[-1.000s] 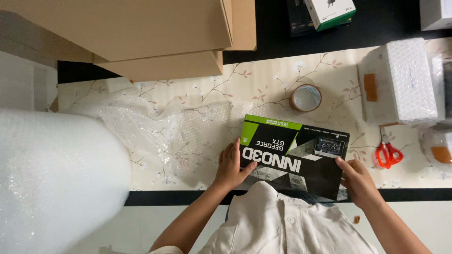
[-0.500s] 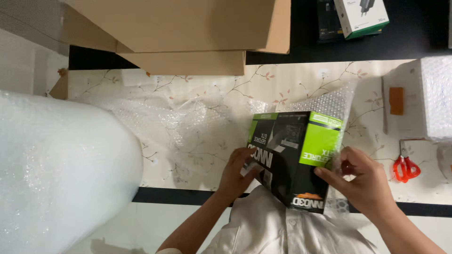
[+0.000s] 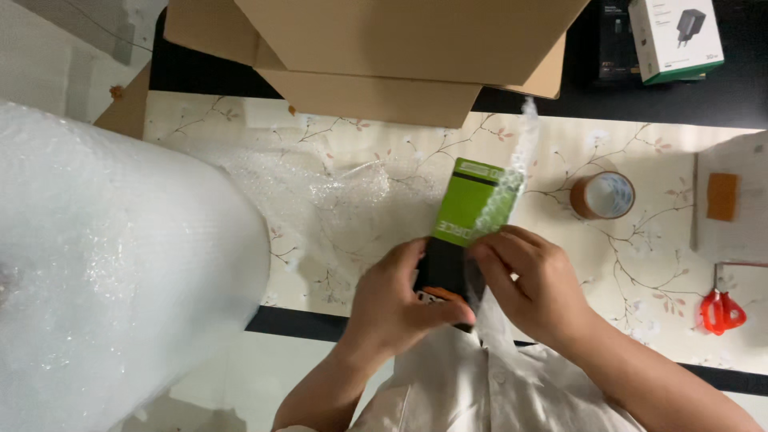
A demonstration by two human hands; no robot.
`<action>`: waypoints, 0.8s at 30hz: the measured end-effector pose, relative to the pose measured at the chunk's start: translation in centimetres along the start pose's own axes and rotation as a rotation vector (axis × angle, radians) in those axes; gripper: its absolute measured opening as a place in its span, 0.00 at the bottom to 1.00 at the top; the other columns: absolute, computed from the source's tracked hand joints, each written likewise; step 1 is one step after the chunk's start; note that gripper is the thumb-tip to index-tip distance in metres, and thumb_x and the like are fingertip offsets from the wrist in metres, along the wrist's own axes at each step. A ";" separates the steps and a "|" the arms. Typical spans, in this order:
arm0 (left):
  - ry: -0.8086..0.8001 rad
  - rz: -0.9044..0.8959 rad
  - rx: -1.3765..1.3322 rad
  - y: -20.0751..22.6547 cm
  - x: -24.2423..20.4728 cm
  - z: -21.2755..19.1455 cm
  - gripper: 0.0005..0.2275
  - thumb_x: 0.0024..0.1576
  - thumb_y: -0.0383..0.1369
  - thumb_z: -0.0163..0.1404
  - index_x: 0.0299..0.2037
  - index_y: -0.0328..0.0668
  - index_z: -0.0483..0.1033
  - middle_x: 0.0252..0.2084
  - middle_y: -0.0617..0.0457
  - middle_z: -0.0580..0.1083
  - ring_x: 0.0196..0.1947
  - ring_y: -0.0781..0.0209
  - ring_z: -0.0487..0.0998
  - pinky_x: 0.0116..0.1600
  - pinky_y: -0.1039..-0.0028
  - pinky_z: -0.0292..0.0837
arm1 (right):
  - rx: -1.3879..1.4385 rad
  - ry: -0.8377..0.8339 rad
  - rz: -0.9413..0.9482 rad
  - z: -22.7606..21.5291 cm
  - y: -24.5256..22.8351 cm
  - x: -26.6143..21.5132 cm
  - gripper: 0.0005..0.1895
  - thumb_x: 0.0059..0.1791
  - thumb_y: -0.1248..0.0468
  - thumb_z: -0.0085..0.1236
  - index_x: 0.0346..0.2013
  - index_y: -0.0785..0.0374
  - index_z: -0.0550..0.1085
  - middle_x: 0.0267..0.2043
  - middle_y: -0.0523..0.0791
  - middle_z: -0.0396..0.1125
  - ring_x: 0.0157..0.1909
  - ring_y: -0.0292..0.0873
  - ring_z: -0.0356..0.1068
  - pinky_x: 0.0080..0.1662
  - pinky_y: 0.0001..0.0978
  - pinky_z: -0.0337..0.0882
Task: The person wraps a graphics card box in bubble wrap, cuts the wrap with scissors, and secures it with packing tape.
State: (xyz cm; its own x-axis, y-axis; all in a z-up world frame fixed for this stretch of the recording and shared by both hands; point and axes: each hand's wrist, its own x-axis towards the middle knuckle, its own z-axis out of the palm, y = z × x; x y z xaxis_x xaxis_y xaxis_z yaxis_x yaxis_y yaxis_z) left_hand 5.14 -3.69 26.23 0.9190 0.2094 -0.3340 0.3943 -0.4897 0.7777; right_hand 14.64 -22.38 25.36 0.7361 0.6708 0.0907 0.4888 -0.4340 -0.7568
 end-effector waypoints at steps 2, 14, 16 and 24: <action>-0.061 -0.063 -0.067 -0.5 0.6 -2.5 0.49 0.35 0.73 0.51 0.61 0.43 0.73 0.54 0.43 0.78 0.55 0.42 0.78 0.53 0.50 0.73 | 0.123 0.014 -0.057 2.0 -0.7 1.7 0.11 0.54 0.67 0.48 0.41 0.63 0.79 0.30 0.48 0.72 0.31 0.51 0.72 0.36 0.41 0.72; 0.040 -0.376 -0.531 -19.3 6.5 -5.4 0.45 0.49 0.54 0.66 0.68 0.22 0.67 0.69 0.23 0.66 0.72 0.26 0.61 0.71 0.42 0.58 | 0.498 -0.065 -0.141 13.5 5.0 2.1 0.21 0.51 0.71 0.51 0.60 0.64 0.68 0.61 0.53 0.68 0.68 0.60 0.65 0.67 0.57 0.62; 0.053 -0.433 -0.560 -22.0 7.3 -4.8 0.48 0.48 0.58 0.65 0.71 0.25 0.65 0.71 0.25 0.64 0.74 0.27 0.59 0.74 0.41 0.53 | 0.209 0.077 -0.286 14.3 8.2 0.4 0.18 0.50 0.73 0.54 0.55 0.66 0.72 0.57 0.53 0.69 0.66 0.61 0.66 0.66 0.58 0.63; -0.042 -0.448 -0.229 -23.4 10.0 -4.4 0.52 0.50 0.67 0.56 0.74 0.29 0.56 0.73 0.23 0.54 0.77 0.27 0.52 0.75 0.48 0.55 | -0.634 -0.125 -0.011 17.2 15.7 -3.8 0.44 0.49 0.31 0.49 0.78 0.33 0.55 0.83 0.49 0.43 0.84 0.61 0.37 0.74 0.65 0.42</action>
State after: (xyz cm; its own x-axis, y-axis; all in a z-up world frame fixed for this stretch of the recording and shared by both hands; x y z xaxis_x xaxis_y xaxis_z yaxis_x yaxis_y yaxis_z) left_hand 5.07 13.61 7.06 0.6601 0.3198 -0.6796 0.7447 -0.1603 0.6479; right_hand 11.45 -21.41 1.99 0.6882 0.7255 -0.0090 0.7058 -0.6722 -0.2235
